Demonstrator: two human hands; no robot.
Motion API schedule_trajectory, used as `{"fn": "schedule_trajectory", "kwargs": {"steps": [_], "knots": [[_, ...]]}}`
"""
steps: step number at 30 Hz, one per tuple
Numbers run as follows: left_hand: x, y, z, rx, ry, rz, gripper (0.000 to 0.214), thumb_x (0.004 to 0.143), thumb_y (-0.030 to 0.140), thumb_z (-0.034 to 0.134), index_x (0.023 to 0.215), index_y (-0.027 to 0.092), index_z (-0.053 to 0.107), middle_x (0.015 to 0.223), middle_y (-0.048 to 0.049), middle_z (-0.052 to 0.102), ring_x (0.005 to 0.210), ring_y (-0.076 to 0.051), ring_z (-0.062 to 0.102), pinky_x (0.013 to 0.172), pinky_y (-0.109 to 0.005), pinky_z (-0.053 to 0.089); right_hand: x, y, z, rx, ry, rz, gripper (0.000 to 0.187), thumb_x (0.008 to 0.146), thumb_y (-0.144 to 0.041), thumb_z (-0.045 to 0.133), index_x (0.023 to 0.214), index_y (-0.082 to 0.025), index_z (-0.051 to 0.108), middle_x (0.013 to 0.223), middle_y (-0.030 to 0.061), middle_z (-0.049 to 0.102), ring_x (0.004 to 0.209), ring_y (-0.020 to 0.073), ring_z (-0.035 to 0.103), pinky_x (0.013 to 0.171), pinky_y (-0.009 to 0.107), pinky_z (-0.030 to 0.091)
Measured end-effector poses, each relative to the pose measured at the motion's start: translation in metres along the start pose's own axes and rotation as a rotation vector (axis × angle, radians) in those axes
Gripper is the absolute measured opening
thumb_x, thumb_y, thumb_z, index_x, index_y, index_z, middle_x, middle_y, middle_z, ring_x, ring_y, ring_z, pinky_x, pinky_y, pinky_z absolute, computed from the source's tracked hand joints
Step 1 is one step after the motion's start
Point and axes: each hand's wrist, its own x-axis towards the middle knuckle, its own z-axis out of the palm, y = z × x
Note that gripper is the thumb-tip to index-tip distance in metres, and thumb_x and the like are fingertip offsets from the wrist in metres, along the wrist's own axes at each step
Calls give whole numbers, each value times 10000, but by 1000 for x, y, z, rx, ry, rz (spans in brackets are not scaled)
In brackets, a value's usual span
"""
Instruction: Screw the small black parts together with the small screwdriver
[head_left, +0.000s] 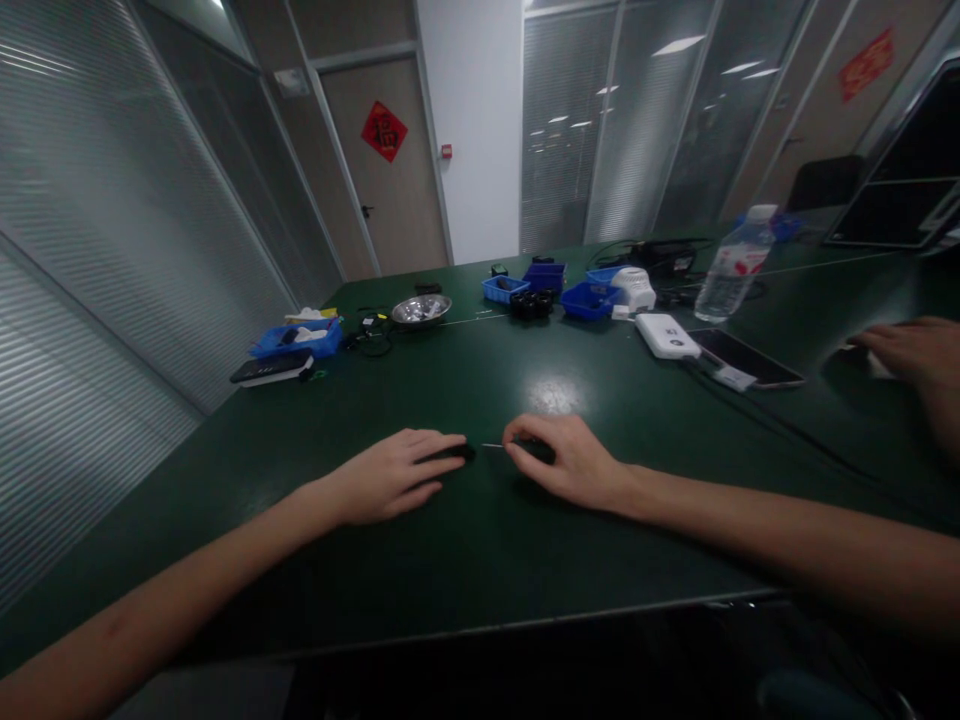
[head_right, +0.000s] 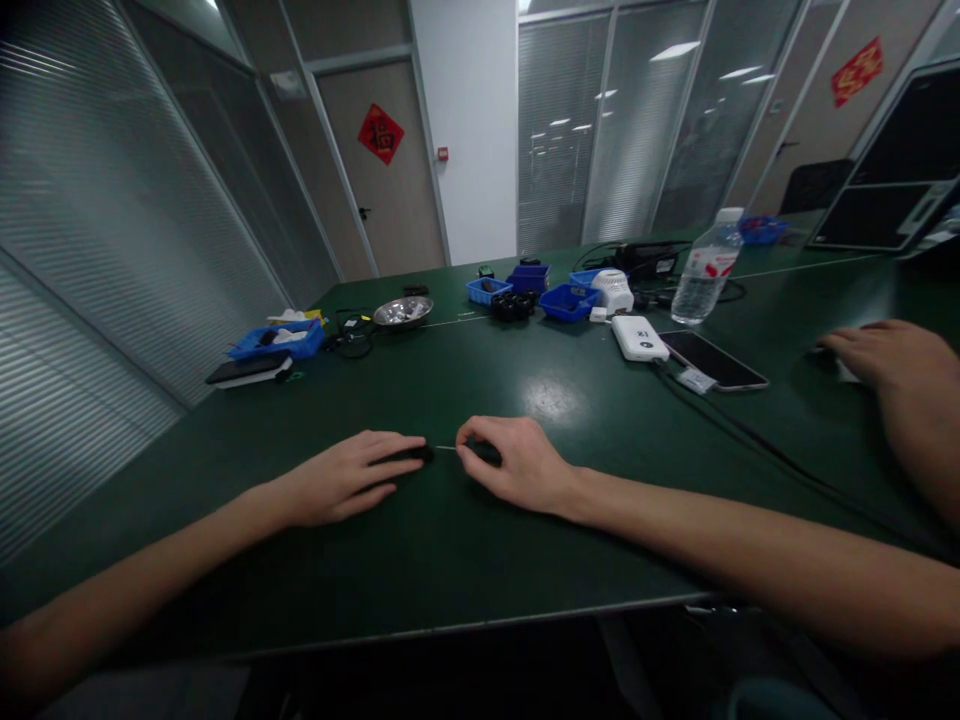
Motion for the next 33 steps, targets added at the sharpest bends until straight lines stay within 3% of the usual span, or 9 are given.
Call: {"fn": "schedule_trajectory", "kwargs": {"steps": [4,8,12,16,19,26,30,33], "knots": [[-64,-67,-9,59,54,-299,427,1052,271,456,1458,286,588,1596,-93,458,1422,-287,481,1181,-536,380,1,0,-2,24,-30,7,170,993,-309,582,1054,-189,686,938,34,735,762,155,664,709,285,499],[-133,-129,-20,67,118,-571,405,1037,384,443,1308,222,696,1513,-109,538,1349,-290,533,1136,-472,428,1,-3,-4,32,-58,15,190,1010,-322,564,1060,-184,684,932,38,727,744,152,648,690,282,495],[-173,-161,-32,160,40,-768,387,990,412,481,1122,152,736,1363,-149,624,1255,-297,564,1092,-423,427,2,-6,-3,30,-80,22,169,1003,-307,569,1051,-190,681,925,29,725,741,149,644,696,284,487],[-175,-158,-41,268,-97,-870,375,986,368,480,1124,92,692,1244,-153,653,1154,-284,557,1034,-391,413,2,-6,-3,23,-87,11,164,1003,-302,563,1050,-192,674,909,24,720,723,143,635,671,273,472],[-167,-147,-44,323,-112,-909,352,989,358,483,1079,82,684,1155,-141,663,1098,-284,552,964,-367,420,2,-6,-3,15,-82,2,163,1000,-302,564,1046,-191,674,915,27,721,731,145,637,673,273,475],[-156,-126,-50,276,98,-1028,416,1030,442,426,1153,99,627,1106,-113,668,987,-261,610,854,-339,444,2,-7,-4,23,-95,-4,172,1009,-307,561,1063,-190,675,936,35,729,748,152,651,702,286,494],[-159,-127,-52,206,193,-1077,425,1017,440,467,1205,92,622,1120,-87,699,1002,-245,645,901,-319,448,2,-7,-4,24,-97,7,166,1007,-303,564,1057,-191,676,928,31,727,744,153,652,696,286,492],[-163,-132,-50,198,200,-1063,418,1009,423,493,1198,87,656,1116,-83,715,1003,-249,654,899,-321,453,2,-7,-4,16,-100,0,169,1006,-303,565,1066,-193,679,928,32,724,740,153,648,688,284,490]]}}
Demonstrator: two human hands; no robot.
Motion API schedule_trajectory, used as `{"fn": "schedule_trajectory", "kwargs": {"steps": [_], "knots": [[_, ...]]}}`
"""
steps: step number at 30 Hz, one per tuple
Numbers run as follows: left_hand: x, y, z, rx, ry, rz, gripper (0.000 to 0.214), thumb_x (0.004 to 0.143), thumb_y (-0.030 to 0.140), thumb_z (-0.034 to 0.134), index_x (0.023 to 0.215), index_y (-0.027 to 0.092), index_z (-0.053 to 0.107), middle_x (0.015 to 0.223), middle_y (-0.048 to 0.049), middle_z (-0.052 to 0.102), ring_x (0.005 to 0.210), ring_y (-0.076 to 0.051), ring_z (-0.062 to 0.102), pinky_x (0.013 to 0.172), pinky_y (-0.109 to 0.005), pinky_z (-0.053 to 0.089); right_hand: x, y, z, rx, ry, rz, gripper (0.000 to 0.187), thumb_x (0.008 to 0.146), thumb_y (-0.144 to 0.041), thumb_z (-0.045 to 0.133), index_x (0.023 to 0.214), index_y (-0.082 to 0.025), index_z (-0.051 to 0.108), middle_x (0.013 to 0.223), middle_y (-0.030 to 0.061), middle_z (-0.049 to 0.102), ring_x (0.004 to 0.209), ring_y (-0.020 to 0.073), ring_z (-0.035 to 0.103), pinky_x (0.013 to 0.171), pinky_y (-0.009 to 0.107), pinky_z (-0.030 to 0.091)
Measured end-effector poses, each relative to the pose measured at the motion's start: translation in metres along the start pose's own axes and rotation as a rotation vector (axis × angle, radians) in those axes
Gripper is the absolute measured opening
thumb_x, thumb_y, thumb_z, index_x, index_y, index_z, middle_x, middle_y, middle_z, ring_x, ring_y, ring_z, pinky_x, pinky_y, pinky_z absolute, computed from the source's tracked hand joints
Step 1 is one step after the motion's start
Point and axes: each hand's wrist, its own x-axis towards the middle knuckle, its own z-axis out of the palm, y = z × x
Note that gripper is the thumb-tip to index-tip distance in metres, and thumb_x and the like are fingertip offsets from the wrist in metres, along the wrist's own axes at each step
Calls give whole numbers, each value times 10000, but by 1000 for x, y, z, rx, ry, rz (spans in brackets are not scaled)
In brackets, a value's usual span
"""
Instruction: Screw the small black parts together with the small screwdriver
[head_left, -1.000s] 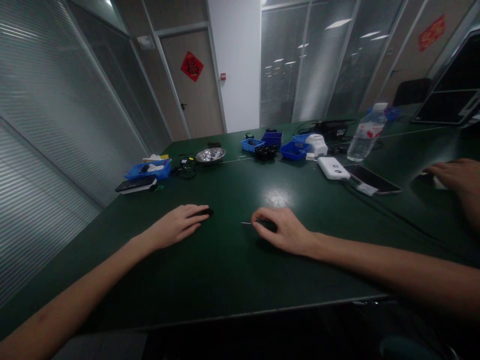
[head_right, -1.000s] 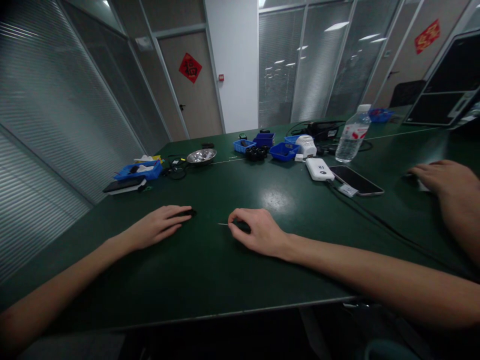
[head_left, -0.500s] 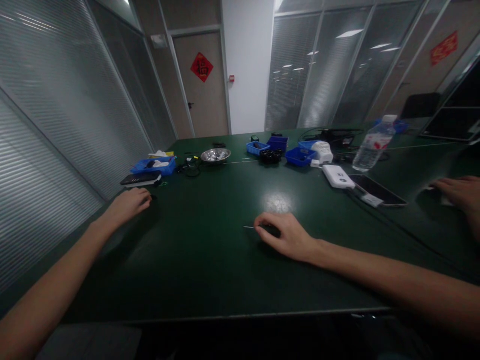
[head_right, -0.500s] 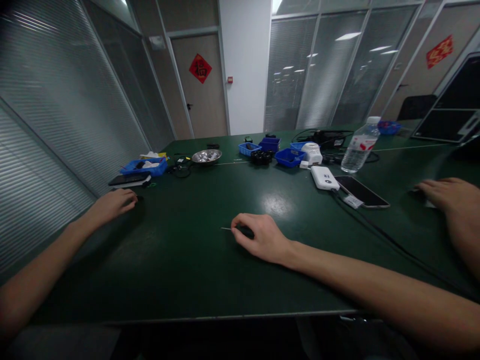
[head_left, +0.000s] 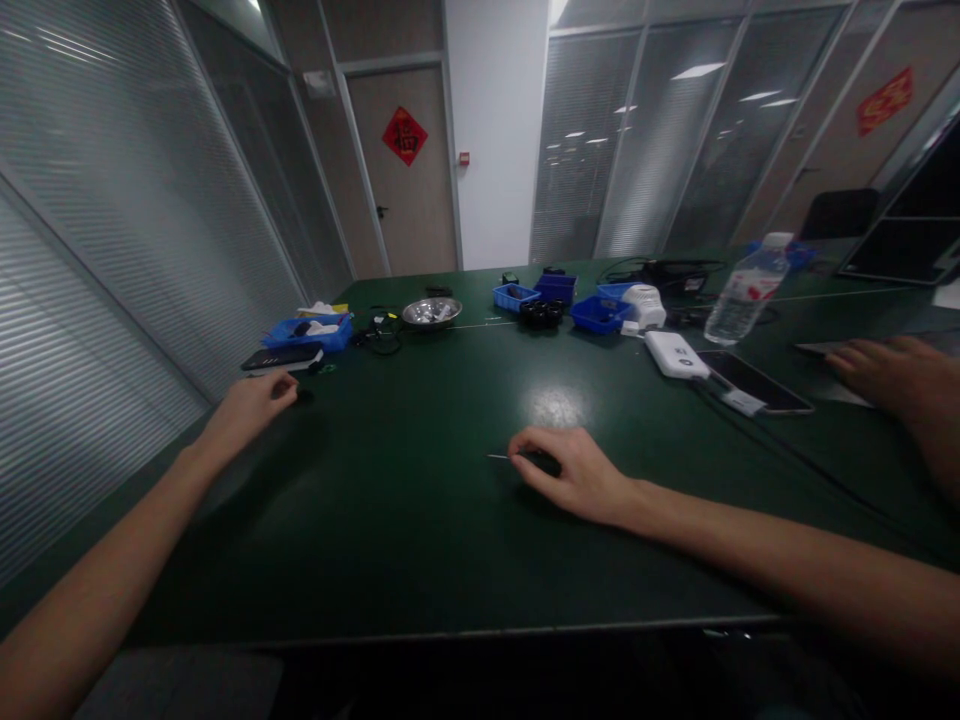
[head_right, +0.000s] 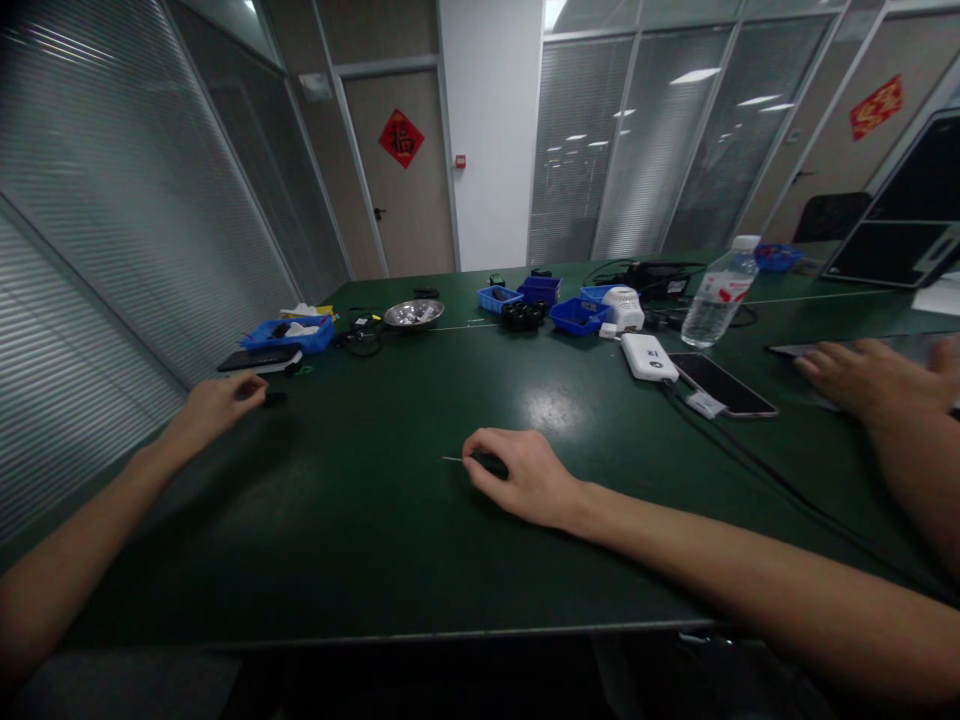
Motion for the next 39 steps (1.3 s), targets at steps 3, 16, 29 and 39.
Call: {"fn": "schedule_trajectory", "kwargs": {"steps": [3,16,29,39], "knots": [[1,-4,2,-18,-38,14,420,1014,414,498,1204,88,682,1165,-94,716,1046,-267,655,927,-350,456,0,1,0,-5,-1,-12,175,1010,-305,561,1076,-192,678,937,33,723,752,152,647,701,287,493],[11,-29,21,-34,38,-34,442,949,378,468,1183,115,736,1243,-154,729,1135,-319,671,1040,-410,480,-1,3,3,-14,-2,-15,143,1002,-283,574,1063,-194,668,940,17,719,756,143,647,702,277,477],[12,-38,28,-62,91,-123,378,983,420,533,1179,174,744,1153,-92,757,1033,-290,693,948,-373,490,-1,1,0,-5,-26,-29,170,1016,-299,561,1087,-191,670,952,21,719,768,143,657,709,278,489],[20,-44,38,-113,0,-188,349,903,462,646,1115,215,771,1093,-42,770,909,-243,694,811,-299,481,0,0,0,-10,-22,-26,172,1006,-295,562,1081,-188,674,964,29,726,778,149,658,714,286,494]]}}
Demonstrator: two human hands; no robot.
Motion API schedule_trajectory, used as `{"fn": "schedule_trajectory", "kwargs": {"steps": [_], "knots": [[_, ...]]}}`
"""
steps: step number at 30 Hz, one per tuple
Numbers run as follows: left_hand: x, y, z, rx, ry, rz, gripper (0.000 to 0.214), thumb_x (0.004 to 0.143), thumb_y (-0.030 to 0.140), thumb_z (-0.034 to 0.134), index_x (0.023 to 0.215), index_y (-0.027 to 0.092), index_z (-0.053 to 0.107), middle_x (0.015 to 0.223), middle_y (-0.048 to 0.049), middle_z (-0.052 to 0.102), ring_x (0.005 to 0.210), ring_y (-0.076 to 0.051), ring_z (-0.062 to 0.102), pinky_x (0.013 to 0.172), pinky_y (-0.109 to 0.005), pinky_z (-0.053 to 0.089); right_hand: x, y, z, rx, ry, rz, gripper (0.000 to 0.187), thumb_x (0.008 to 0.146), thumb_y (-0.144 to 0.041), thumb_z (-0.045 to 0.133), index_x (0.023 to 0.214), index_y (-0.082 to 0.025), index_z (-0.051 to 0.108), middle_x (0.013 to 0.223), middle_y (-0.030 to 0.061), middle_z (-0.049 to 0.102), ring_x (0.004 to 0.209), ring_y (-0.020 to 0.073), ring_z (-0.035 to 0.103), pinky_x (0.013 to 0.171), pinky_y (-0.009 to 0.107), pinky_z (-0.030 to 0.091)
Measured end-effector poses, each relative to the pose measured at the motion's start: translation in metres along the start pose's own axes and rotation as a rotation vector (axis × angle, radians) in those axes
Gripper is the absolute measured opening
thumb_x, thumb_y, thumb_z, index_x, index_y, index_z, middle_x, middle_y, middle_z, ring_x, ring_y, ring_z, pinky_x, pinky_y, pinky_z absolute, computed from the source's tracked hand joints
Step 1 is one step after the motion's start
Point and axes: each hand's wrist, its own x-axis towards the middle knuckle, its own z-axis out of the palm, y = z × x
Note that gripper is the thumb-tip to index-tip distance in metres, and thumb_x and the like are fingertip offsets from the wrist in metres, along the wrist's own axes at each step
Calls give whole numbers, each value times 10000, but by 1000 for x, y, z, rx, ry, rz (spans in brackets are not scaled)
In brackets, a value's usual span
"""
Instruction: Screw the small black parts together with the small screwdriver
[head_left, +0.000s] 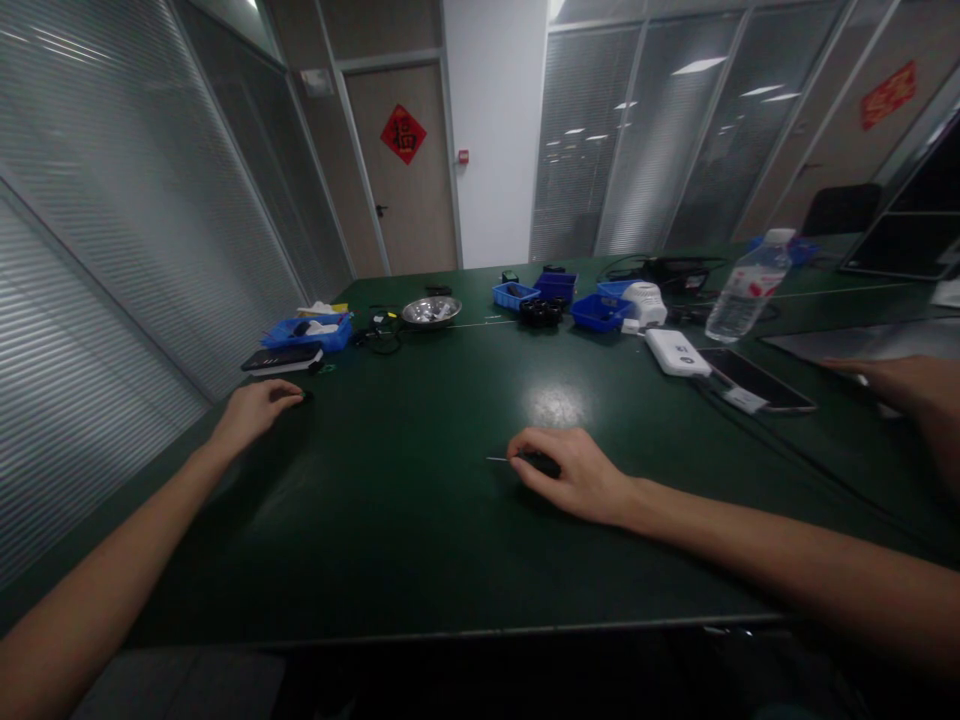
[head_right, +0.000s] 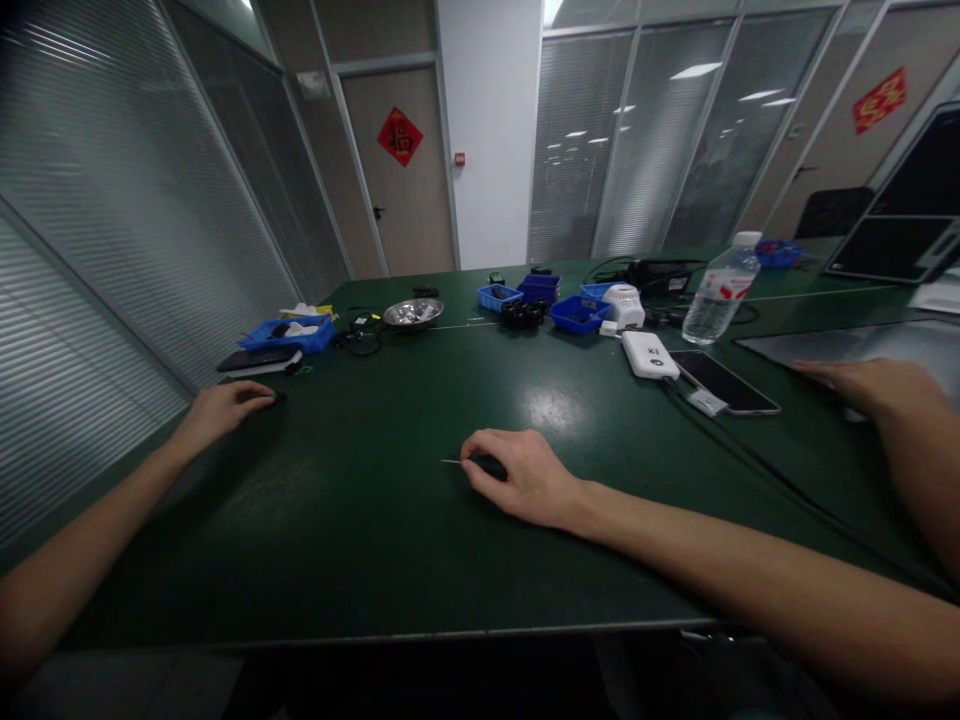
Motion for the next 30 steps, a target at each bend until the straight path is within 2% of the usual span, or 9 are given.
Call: {"fn": "schedule_trajectory", "kwargs": {"steps": [4,11,18,26,30], "knots": [[0,-1,1,-11,-8,-36,375,912,486,626,1131,218,769,1030,-28,775,791,-213,682,733,-280,465,0,1,1,-12,0,-4,166,1005,-303,571,1068,-187,673,945,26,720,760,142,648,700,280,480],[-4,6,2,-42,24,-99,416,921,521,612,1180,228,755,1082,-33,769,857,-212,684,761,-274,465,-1,4,3,-15,-3,0,156,1007,-296,571,1082,-199,667,970,21,722,776,140,654,710,276,480],[-4,9,1,-100,27,-192,393,899,511,665,1148,227,775,1119,-51,768,953,-240,678,805,-291,477,-1,2,2,-7,-10,-5,157,1010,-297,575,1090,-198,667,982,21,726,793,143,664,728,280,493],[0,8,-2,-290,1,-271,345,805,444,778,1051,203,803,1139,-56,768,1056,-273,671,916,-332,482,0,0,1,-6,-9,-16,184,1015,-308,557,1096,-191,674,981,41,734,796,155,672,722,287,504],[0,7,2,-448,0,-333,428,783,471,787,1089,173,781,1129,-75,769,1049,-263,683,923,-337,501,-1,1,2,-8,-8,-11,180,1011,-299,561,1096,-189,675,978,42,735,795,154,672,726,285,506]]}}
